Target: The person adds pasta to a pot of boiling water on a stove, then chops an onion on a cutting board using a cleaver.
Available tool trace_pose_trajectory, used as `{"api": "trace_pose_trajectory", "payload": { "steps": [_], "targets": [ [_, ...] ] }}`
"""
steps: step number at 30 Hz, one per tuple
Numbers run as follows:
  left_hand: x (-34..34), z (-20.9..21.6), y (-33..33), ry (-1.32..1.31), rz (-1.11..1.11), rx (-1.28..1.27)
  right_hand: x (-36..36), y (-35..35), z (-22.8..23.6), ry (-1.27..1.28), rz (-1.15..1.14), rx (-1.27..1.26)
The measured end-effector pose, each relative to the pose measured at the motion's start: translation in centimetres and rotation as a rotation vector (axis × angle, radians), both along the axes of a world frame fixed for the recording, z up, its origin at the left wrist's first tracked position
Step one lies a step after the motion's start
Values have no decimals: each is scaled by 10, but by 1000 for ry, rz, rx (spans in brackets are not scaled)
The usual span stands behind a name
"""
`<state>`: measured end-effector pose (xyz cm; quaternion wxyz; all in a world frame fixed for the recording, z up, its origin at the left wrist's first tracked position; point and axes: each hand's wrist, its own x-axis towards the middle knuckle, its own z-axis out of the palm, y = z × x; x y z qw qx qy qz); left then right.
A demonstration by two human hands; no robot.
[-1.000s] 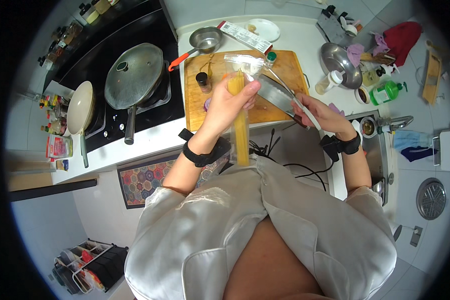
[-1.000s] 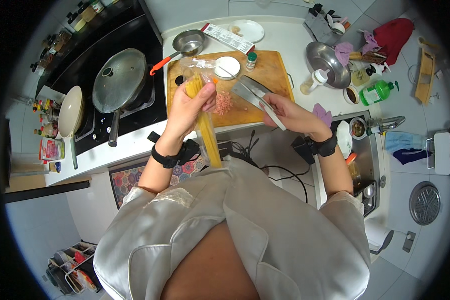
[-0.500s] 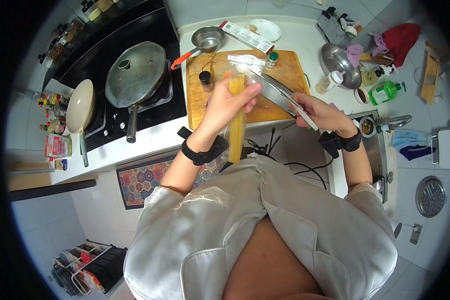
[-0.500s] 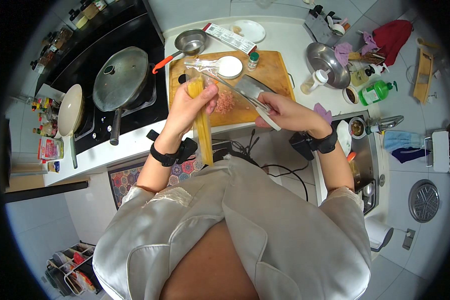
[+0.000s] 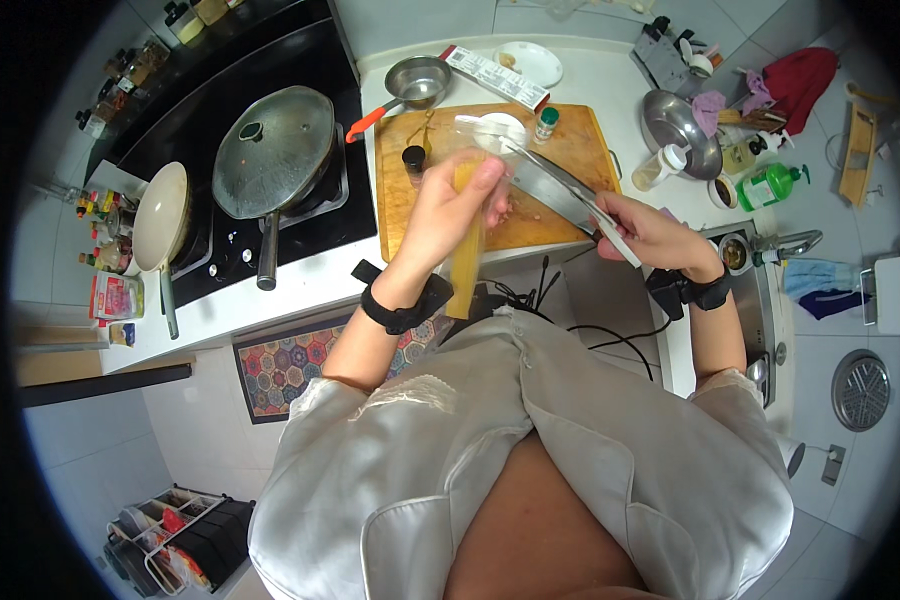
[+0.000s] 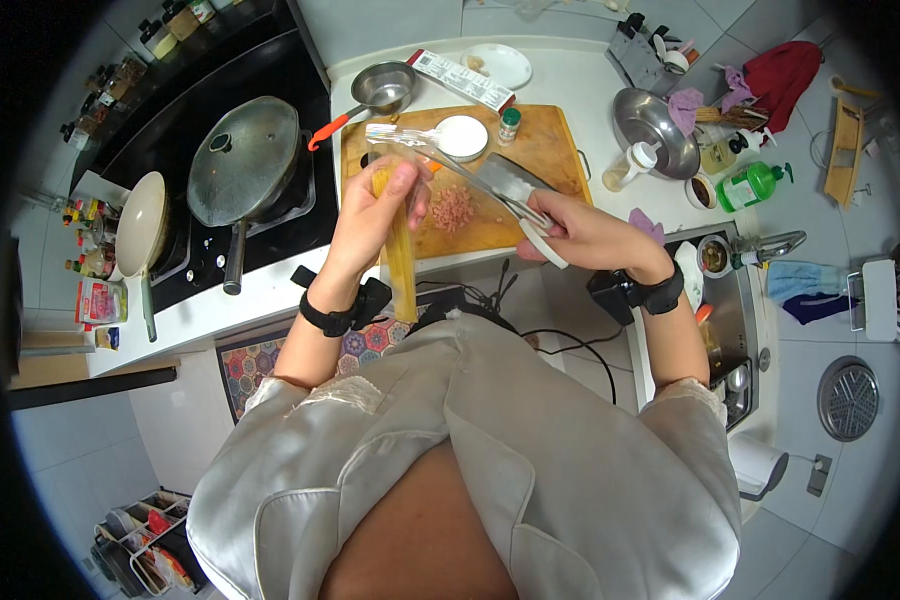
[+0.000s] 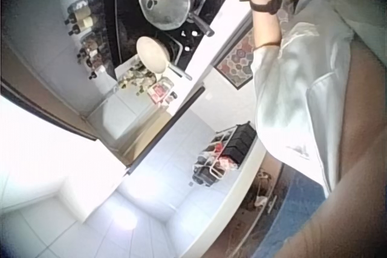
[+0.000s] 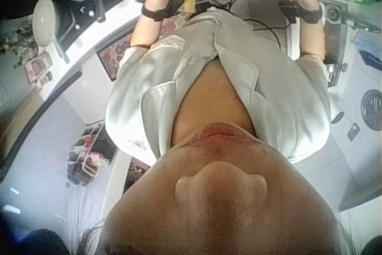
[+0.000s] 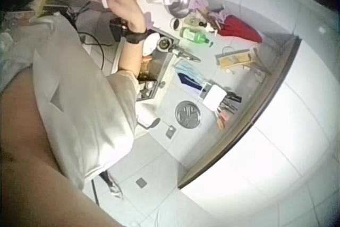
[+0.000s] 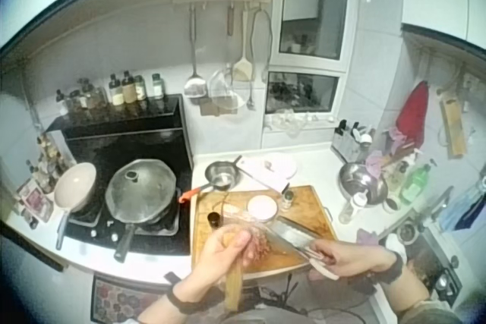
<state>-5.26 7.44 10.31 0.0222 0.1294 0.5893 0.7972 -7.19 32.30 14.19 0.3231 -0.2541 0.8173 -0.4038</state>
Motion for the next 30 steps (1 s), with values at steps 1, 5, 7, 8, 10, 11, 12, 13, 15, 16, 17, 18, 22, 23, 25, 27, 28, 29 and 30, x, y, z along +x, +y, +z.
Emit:
{"api": "trace_pose_trajectory", "payload": {
  "steps": [1, 5, 7, 8, 10, 11, 12, 13, 15, 16, 17, 18, 22, 23, 25, 27, 28, 29, 30],
  "targets": [
    [1, 1, 1, -5, -35, -16, 0, -2, 3, -3, 1, 0],
    [4, -2, 4, -13, -164, -21, -6, -7, 6, 28, 70, 42],
    [3, -2, 0, 10, -211, -18, -7, -9, 5, -5, 91, 4],
    [3, -2, -3, 33, -255, -17, -7, -11, 4, -73, 78, -42],
    [3, -2, -5, 40, -276, -22, -10, -11, 3, -140, 66, -85],
    [3, -2, -6, 47, -298, -28, -12, -8, 0, -175, 54, -71],
    [3, -1, -6, 48, -298, -26, -14, -5, -2, -210, 42, -56],
    [3, 0, -7, 56, -329, -20, -16, -4, -4, -209, 45, -55],
    [3, -1, -7, 65, -359, -13, -18, -3, -7, -192, 94, -103],
    [3, -3, -6, 77, -376, -39, -17, -5, -4, -192, 94, -102],
    [2, -6, -5, 89, -392, -65, -16, -9, 1, -130, 121, -97],
    [3, -8, -2, 89, -393, -63, -16, -13, 3, -67, 149, -91],
    [2, -15, 3, 2, -410, -67, -19, -14, -9, -49, 110, -116],
    [0, -16, 3, 2, -435, -56, -20, -11, -11, -113, 90, -94],
    [-1, -13, 4, -6, -445, -115, -23, -7, -15, -175, 68, -73],
    [-3, -12, 6, -14, -458, -174, -25, -3, -19, -175, 117, -144],
    [-5, -15, 7, 2, -465, -195, -26, -3, -18, -174, 115, -146],
    [-7, -18, 8, 17, -471, -217, -26, -3, -16, -200, 121, -138],
    [-8, -19, 9, 17, -474, -219, -28, -2, -15, -227, 127, -129]
  ]
}}
